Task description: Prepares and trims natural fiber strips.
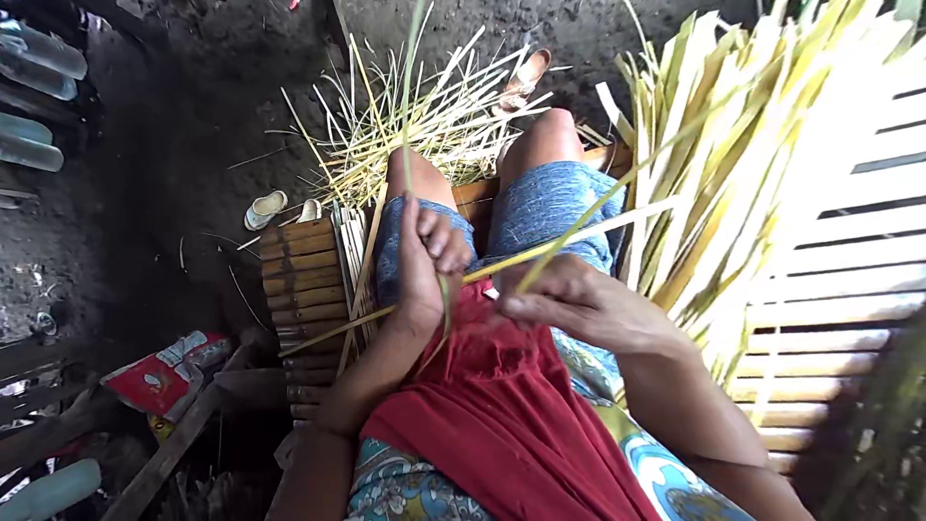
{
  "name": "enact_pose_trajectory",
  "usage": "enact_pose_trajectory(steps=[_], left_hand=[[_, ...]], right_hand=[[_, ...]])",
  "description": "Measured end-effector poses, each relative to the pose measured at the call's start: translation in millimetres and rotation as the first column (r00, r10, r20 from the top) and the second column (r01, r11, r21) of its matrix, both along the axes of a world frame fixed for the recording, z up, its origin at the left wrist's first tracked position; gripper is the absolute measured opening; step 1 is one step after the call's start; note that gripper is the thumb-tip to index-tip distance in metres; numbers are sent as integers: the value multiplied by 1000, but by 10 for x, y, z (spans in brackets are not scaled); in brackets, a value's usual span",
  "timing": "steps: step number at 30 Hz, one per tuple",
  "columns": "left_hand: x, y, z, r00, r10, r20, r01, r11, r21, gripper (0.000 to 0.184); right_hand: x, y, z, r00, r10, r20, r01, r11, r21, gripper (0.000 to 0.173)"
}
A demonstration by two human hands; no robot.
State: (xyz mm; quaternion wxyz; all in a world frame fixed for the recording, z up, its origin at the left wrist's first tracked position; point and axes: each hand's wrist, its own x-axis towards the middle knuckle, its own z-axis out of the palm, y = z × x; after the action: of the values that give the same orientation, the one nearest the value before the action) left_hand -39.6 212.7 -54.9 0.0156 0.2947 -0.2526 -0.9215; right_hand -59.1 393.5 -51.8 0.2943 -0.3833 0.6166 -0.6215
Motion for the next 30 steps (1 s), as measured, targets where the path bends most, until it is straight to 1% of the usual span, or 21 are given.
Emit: enact_pose_trajectory(steps=[2, 3, 4, 5, 6, 7, 8, 9, 10, 11, 14, 16, 18, 20, 21, 23, 24, 25, 27, 29, 30], left_hand=[[-60, -205, -70, 994, 110, -15, -110, 992, -53, 61], [-86, -268, -81, 989, 148, -24, -149, 986, -77, 62], [-87, -281, -76, 990, 132, -43, -136, 985, -103, 63], [-50, -252, -68, 996, 31, -81, -42, 990, -137, 63], [16, -197, -60, 981, -147, -130, 122, 976, -179, 63], [99, -132, -48, 923, -349, -163, 307, 922, -238, 59], [180, -63, -27, 853, -494, -167, 443, 856, -268, 54], [246, -9, -3, 813, -562, -153, 518, 817, -252, 51], [281, 20, 15, 812, -569, -134, 533, 815, -227, 49], [293, 43, 27, 846, -522, -108, 492, 843, -216, 49], [239, 177, 57, 960, -268, -75, 250, 949, -190, 55], [209, 148, 50, 985, -162, -61, 150, 975, -165, 59], [162, -54, -26, 998, -47, -38, 40, 985, -170, 64], [110, -210, -79, 999, 40, -31, -46, 974, -223, 68], [129, -223, -85, 998, -9, -66, -7, 973, -232, 69], [267, -163, -72, 939, -299, -171, 251, 934, -256, 62], [333, -97, -33, 886, -433, -163, 376, 879, -292, 56], [380, -32, 13, 850, -512, -123, 458, 834, -309, 53], [384, 72, 83, 862, -502, -70, 456, 829, -324, 55], [299, 148, 131, 893, -442, -82, 380, 840, -386, 55], [222, 186, 154, 906, -404, -129, 334, 867, -370, 54]], right_hand=[[24, 189, 16, 973, 196, 123, -183, 977, -114, 38], [38, 234, 7, 958, 246, 147, -224, 963, -149, 38], [52, 253, -8, 958, 235, 163, -213, 967, -142, 38], [55, 260, -22, 967, 168, 190, -152, 983, -98, 36], [36, 255, -29, 976, 50, 213, -43, 998, -39, 32], [-7, 241, -21, 971, -92, 220, 93, 996, 6, 29], [-63, 225, -4, 954, -221, 201, 219, 975, 30, 26], [-123, 206, 19, 938, -309, 156, 307, 951, 35, 26], [-162, 170, 42, 930, -357, 89, 355, 934, 38, 27], [-159, 112, 66, 929, -369, 7, 368, 928, 54, 29], [-17, -113, 65, 956, -248, -156, 266, 958, 109, 29], [20, -125, 36, 985, -145, -88, 151, 986, 68, 33], [48, 20, 71, 997, -13, 77, 16, 999, -39, 37], [101, 98, 111, 991, 61, 121, -46, 992, -119, 37], [120, 80, 119, 995, 29, 94, -18, 993, -113, 35], [67, 19, 117, 992, -128, 5, 128, 990, -50, 32], [13, 2, 121, 974, -224, -26, 223, 974, -29, 30], [-48, 6, 140, 953, -300, -49, 299, 954, -16, 30], [-132, 16, 176, 926, -362, -102, 361, 932, -29, 31], [-127, -53, 190, 925, -326, -193, 334, 942, 11, 34], [-106, -107, 183, 929, -298, -220, 313, 949, 37, 34]])
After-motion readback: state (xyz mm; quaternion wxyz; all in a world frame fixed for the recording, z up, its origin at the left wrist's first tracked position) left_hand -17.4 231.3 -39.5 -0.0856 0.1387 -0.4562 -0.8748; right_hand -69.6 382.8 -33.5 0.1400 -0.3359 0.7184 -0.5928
